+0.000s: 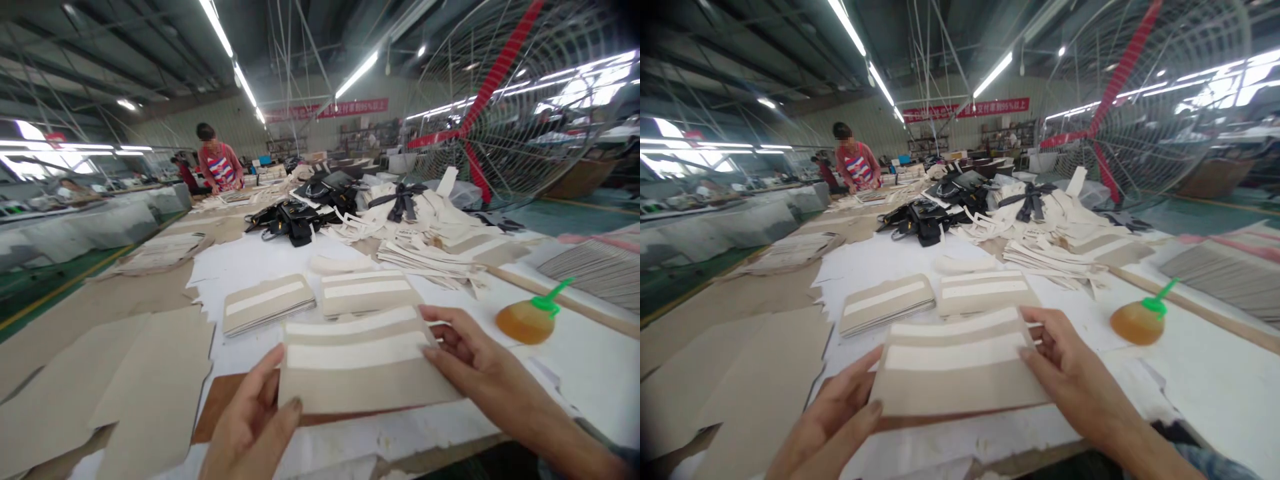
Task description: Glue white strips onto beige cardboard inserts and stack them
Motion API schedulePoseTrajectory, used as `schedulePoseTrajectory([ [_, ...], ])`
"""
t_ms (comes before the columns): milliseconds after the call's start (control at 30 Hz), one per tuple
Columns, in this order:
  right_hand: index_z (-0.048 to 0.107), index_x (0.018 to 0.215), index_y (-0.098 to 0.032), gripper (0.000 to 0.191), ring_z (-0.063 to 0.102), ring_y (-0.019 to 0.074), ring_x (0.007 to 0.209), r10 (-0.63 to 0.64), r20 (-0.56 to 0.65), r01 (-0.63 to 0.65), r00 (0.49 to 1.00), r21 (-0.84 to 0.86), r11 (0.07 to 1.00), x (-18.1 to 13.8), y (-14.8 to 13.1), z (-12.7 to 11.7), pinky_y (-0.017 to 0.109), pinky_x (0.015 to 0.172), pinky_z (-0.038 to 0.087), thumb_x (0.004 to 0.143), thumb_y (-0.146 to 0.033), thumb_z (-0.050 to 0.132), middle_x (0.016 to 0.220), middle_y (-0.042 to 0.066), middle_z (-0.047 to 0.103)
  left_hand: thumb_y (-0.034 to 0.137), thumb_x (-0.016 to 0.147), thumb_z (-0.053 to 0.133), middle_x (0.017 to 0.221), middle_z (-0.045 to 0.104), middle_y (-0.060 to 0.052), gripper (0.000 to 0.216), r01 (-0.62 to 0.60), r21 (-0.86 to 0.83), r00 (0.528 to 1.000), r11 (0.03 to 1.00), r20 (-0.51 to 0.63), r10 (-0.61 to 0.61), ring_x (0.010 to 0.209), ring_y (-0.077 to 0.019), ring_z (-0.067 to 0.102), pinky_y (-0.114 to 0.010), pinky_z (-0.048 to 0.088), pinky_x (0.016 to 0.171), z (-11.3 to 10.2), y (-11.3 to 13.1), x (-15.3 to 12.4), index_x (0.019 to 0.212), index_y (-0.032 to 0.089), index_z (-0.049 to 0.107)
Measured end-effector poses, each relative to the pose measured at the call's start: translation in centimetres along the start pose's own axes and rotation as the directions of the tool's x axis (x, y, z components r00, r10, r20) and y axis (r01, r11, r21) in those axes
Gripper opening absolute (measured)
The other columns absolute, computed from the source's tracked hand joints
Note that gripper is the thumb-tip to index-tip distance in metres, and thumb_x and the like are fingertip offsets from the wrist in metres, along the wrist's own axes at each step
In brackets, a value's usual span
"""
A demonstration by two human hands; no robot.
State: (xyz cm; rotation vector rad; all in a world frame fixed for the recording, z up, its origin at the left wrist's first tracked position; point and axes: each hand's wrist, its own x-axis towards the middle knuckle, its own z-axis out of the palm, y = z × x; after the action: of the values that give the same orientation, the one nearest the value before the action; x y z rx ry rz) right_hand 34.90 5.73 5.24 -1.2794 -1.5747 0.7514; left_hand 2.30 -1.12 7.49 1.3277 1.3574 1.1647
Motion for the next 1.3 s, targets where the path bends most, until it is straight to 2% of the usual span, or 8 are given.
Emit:
schedulePoseTrajectory([
  [133,0.061,0.127,-0.019,0.045,0.075,0.0231,0.082,0.031,-0.04,-0.035,0.999,-0.1,0.994,7.1,1.8,-1.3,0.032,0.061,0.061,0.086,-0.036,0.064,0.117,0.015,0.073,0.051,0.084,0.073,0.126,0.076,-0.015,0.079,-0.029,-0.154,0.999,0.988,0.027,0.034,0.124,-0.0327,0.069,-0.049,0.054,0.11,3.2,1.9,7.9,0.15,0.012,0.051],
  [333,0.064,0.118,-0.012,0.042,0.072,0.024,0.088,0.008,-0.158,-0.051,0.987,-0.266,0.963,13.2,6.6,-0.9,0.039,0.075,0.062,0.08,-0.028,0.061,0.117,0.019,0.067,0.035,0.079,0.073,0.139,0.067,-0.019,0.073,-0.072,-0.052,0.997,0.996,-0.011,0.072,0.131,-0.0349,0.063,-0.05,0.047,0.115,7.0,-1.3,16.0,0.145,0.012,0.052],
  [500,0.065,0.125,-0.009,0.053,0.063,0.0376,0.122,-0.014,-0.162,-0.049,0.987,-0.378,0.925,13.4,9.3,-0.5,0.054,0.1,0.055,0.084,-0.041,0.061,0.132,0.027,0.061,0.033,0.08,0.074,0.16,0.044,-0.026,0.075,-0.063,0.096,0.996,0.993,-0.057,0.069,0.152,-0.0408,0.037,-0.058,0.025,0.127,7.1,-3.1,15.5,0.146,0.008,0.048],
  [800,0.057,0.142,-0.014,0.071,0.055,0.0409,0.139,0.032,-0.103,-0.077,0.994,-0.473,0.877,11.9,8.6,1.3,0.053,0.118,0.044,0.091,-0.064,0.053,0.14,0.023,0.064,0.031,0.084,0.069,0.139,0.066,-0.015,0.062,-0.096,0.145,0.994,0.985,0.065,0.087,0.128,-0.0296,0.062,-0.042,0.049,0.111,9.2,-1.0,12.8,0.14,0.015,0.049],
  [933,0.052,0.145,-0.011,0.077,0.042,0.0408,0.15,-0.074,-0.065,0.034,0.995,-0.48,0.877,9.7,6.1,1.5,0.057,0.126,0.032,0.089,-0.063,0.05,0.154,0.025,0.052,0.031,0.077,0.077,0.157,0.051,-0.017,0.074,-0.077,0.313,0.995,0.946,-0.039,0.094,0.147,-0.0334,0.046,-0.044,0.036,0.123,5.6,-1.1,12.2,0.144,0.015,0.05],
  [1067,0.055,0.144,-0.017,0.067,0.047,0.0355,0.147,-0.247,0.186,0.306,0.951,-0.44,0.844,8.4,0.8,3.1,0.054,0.123,0.038,0.092,-0.058,0.052,0.157,0.018,0.052,0.024,0.09,0.067,0.162,0.043,-0.018,0.064,0.055,0.488,0.961,0.871,-0.262,0.086,0.153,-0.0307,0.035,-0.047,0.027,0.128,-2.3,-1.6,13.3,0.15,0.013,0.046],
  [1200,0.06,0.141,-0.017,0.047,0.066,0.0279,0.123,-0.155,0.474,0.375,0.867,-0.415,0.829,11.1,-4.7,7.5,0.045,0.106,0.053,0.099,-0.034,0.046,0.145,0.015,0.063,0.032,0.1,0.067,0.157,0.048,-0.014,0.047,0.23,0.567,0.915,0.791,-0.402,0.022,0.146,-0.0357,0.044,-0.064,0.033,0.122,-8.8,-3.0,14.4,0.143,0.018,0.055],
  [1300,0.069,0.126,-0.018,0.03,0.069,0.0223,0.112,-0.109,0.56,0.407,0.821,-0.441,0.8,14.9,-6.0,12.0,0.039,0.103,0.054,0.1,-0.024,0.055,0.127,0.011,0.073,0.035,0.1,0.069,0.151,0.054,-0.012,0.041,0.272,0.6,0.918,0.752,-0.396,-0.015,0.14,-0.0343,0.05,-0.062,0.04,0.117,-10.9,-4.5,14.2,0.137,0.019,0.06],
])
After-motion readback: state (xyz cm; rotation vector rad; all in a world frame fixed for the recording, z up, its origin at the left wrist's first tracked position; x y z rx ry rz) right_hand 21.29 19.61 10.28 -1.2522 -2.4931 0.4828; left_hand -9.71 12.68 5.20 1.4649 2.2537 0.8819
